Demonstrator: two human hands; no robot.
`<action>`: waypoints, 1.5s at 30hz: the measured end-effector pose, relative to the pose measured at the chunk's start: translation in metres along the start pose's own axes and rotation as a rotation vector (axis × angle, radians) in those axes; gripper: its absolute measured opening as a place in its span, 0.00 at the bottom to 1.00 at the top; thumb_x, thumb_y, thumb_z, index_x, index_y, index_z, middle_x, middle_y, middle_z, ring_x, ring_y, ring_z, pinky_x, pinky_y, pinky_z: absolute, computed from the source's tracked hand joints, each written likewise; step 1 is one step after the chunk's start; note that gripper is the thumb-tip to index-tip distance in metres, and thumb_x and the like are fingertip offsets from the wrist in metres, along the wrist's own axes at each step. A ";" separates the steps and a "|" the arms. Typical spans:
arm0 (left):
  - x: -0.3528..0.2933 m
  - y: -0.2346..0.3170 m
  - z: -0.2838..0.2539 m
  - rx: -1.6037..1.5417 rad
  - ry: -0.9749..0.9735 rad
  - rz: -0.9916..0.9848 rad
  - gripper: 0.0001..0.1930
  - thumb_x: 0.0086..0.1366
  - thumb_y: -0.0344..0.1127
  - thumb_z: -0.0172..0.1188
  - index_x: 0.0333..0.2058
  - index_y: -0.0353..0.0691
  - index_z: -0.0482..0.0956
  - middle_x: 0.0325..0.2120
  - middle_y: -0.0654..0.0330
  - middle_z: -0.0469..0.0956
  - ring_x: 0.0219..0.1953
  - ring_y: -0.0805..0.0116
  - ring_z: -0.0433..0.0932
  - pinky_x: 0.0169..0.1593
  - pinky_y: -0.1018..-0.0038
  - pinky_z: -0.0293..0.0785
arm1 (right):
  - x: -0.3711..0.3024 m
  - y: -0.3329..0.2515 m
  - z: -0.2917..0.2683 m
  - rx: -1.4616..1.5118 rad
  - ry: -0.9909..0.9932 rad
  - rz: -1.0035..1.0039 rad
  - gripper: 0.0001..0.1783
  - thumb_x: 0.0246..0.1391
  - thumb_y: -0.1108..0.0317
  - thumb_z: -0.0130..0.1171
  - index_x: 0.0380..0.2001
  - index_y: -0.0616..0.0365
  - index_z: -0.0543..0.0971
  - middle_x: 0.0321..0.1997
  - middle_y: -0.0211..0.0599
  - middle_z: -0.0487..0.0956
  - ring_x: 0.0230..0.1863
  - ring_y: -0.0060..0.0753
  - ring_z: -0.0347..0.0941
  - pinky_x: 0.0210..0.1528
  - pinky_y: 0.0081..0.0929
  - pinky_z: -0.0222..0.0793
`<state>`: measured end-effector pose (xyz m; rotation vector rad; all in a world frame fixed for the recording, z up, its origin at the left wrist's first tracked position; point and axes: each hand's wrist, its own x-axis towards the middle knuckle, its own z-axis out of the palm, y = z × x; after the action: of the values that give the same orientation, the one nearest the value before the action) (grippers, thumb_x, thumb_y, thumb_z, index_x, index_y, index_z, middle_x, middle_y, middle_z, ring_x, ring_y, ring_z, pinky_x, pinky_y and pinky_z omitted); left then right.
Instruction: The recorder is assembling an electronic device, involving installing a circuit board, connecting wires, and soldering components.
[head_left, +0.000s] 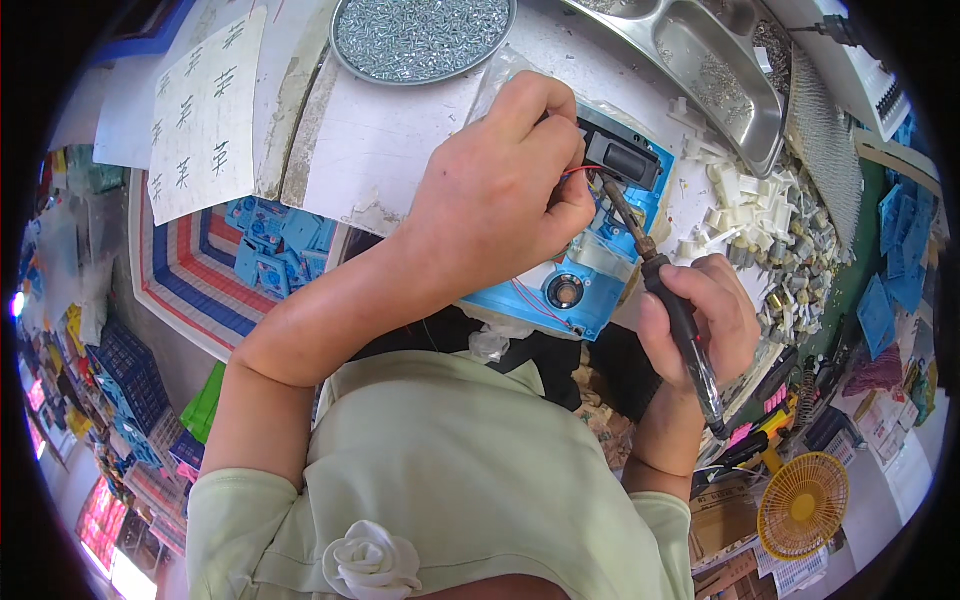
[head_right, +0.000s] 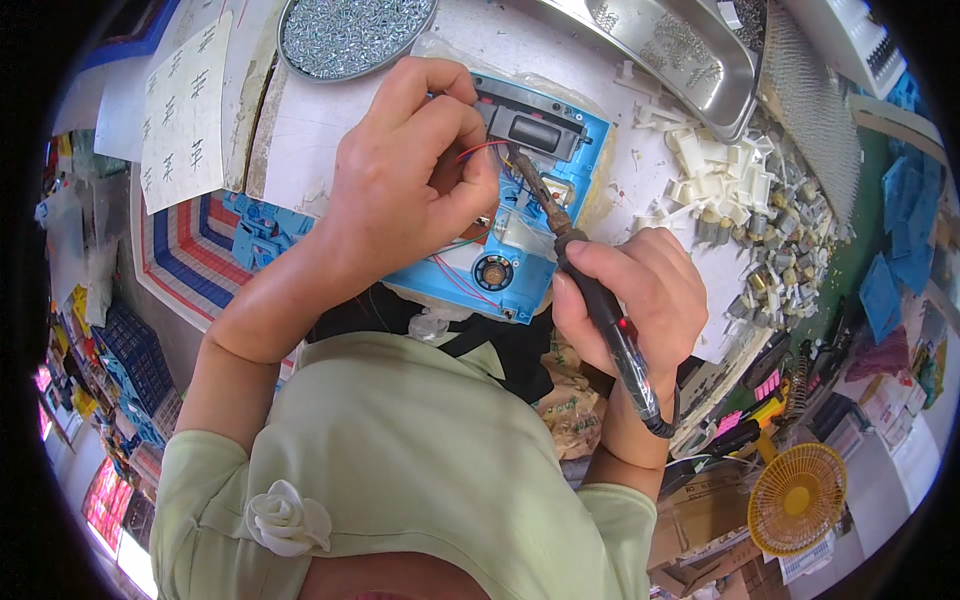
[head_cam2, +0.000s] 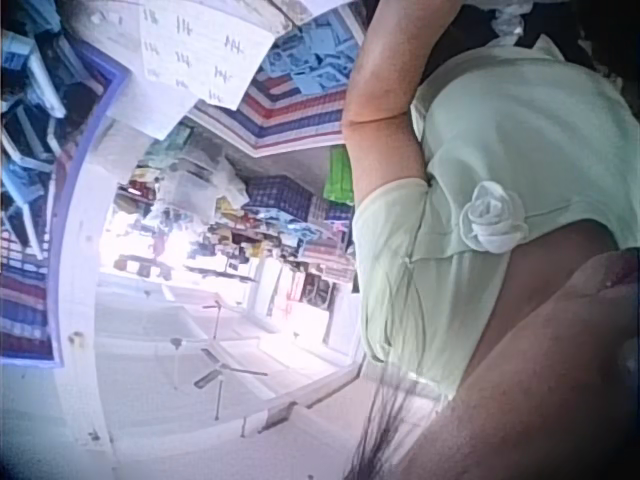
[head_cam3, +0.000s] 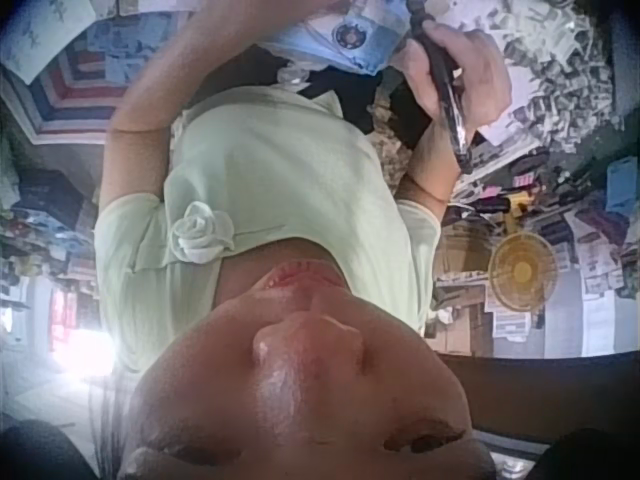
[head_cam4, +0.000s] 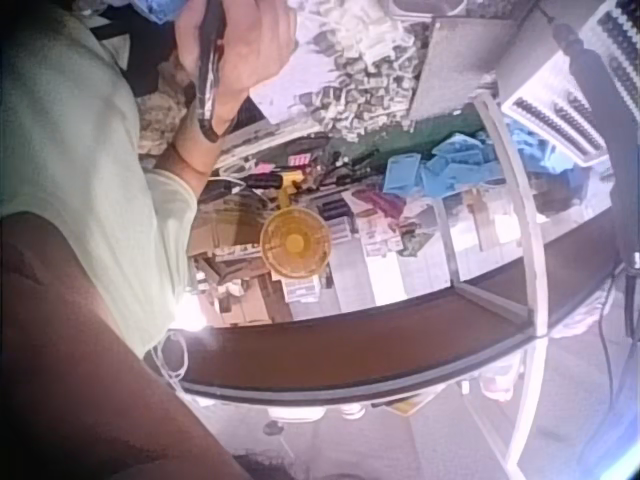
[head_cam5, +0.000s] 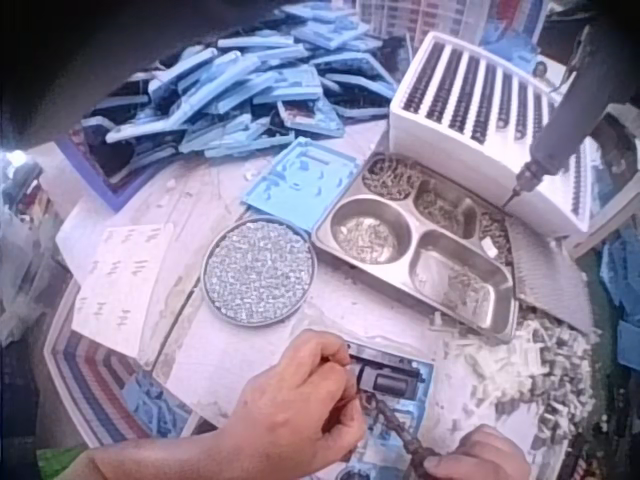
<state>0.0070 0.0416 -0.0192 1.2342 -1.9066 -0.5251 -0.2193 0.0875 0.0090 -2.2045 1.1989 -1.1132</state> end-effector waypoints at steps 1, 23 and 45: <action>0.000 0.000 0.000 0.003 0.000 0.003 0.07 0.50 0.25 0.66 0.29 0.38 0.78 0.41 0.56 0.75 0.35 0.60 0.78 0.36 0.69 0.78 | 0.000 0.000 0.000 0.002 0.005 -0.006 0.16 0.45 0.72 0.73 0.39 0.58 0.82 0.21 0.36 0.74 0.19 0.37 0.66 0.24 0.30 0.61; 0.002 0.000 0.001 -0.025 0.032 0.035 0.07 0.51 0.25 0.66 0.27 0.37 0.75 0.38 0.56 0.73 0.30 0.58 0.78 0.32 0.66 0.77 | -0.014 -0.002 -0.010 0.058 0.036 -0.011 0.16 0.47 0.71 0.72 0.40 0.60 0.80 0.20 0.36 0.75 0.18 0.35 0.65 0.22 0.30 0.58; -0.004 0.025 -0.019 -0.066 -0.430 0.192 0.13 0.57 0.27 0.69 0.42 0.42 0.82 0.37 0.58 0.77 0.35 0.59 0.81 0.37 0.67 0.80 | -0.053 0.002 -0.029 0.199 0.397 0.087 0.19 0.54 0.74 0.68 0.47 0.68 0.75 0.29 0.38 0.73 0.27 0.30 0.64 0.32 0.29 0.61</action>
<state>0.0088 0.0581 0.0084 0.9334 -2.3149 -0.7919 -0.2598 0.1312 0.0011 -1.8177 1.2579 -1.6089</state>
